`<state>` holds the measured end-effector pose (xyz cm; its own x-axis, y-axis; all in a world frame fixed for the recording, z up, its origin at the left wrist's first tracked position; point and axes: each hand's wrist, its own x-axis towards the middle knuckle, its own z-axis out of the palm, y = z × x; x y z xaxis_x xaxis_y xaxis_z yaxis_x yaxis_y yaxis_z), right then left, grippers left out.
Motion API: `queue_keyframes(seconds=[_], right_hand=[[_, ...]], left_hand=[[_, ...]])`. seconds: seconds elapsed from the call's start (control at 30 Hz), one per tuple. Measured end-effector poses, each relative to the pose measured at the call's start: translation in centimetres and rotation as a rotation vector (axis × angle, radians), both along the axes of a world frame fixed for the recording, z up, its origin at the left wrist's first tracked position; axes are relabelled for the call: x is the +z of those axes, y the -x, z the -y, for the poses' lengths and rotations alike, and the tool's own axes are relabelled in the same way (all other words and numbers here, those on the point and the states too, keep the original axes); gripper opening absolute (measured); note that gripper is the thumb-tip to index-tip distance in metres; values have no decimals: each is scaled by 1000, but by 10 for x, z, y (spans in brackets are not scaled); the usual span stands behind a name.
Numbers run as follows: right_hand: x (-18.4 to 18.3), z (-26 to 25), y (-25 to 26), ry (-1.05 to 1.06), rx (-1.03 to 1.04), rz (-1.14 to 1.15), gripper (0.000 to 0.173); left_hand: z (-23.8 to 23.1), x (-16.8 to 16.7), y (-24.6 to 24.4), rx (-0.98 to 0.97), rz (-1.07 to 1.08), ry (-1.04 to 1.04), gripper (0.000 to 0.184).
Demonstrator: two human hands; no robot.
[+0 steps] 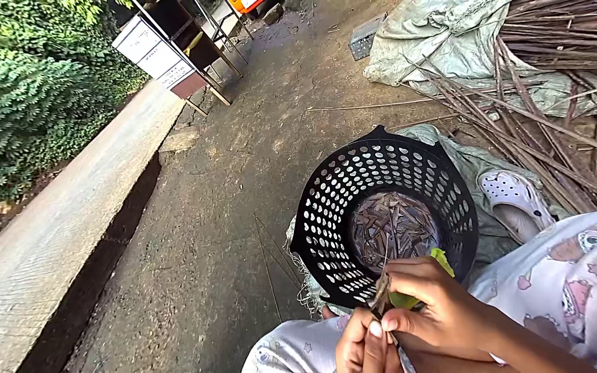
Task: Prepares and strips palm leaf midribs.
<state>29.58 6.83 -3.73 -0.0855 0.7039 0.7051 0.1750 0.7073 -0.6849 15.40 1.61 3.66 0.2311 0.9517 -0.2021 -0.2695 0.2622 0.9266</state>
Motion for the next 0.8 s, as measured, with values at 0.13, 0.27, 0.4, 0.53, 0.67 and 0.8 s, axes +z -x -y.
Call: queue_keyframes(seconds=[0.13, 0.27, 0.4, 0.53, 0.67, 0.8], right_hand=[[-1, -4, 0, -19, -156, 16, 49], [-1, -9, -6, 41, -244, -37, 46], [5, -16, -23, 200, -107, -216, 46], [7, -4, -16, 284, 250, -96, 44], [7, -4, -6, 268, 304, -85, 40], [4, -6, 0, 249, 104, -140, 35]], left_hand=[[1, 1, 0, -25, -15, 8, 31], [1, 1, -1, -19, -34, 26, 33], [1, -2, 5, -28, -42, 65, 35], [0, -3, 4, -37, -8, 80, 35], [0, -3, 7, -33, 51, 119, 36], [-3, -3, 11, -45, 110, 164, 38]])
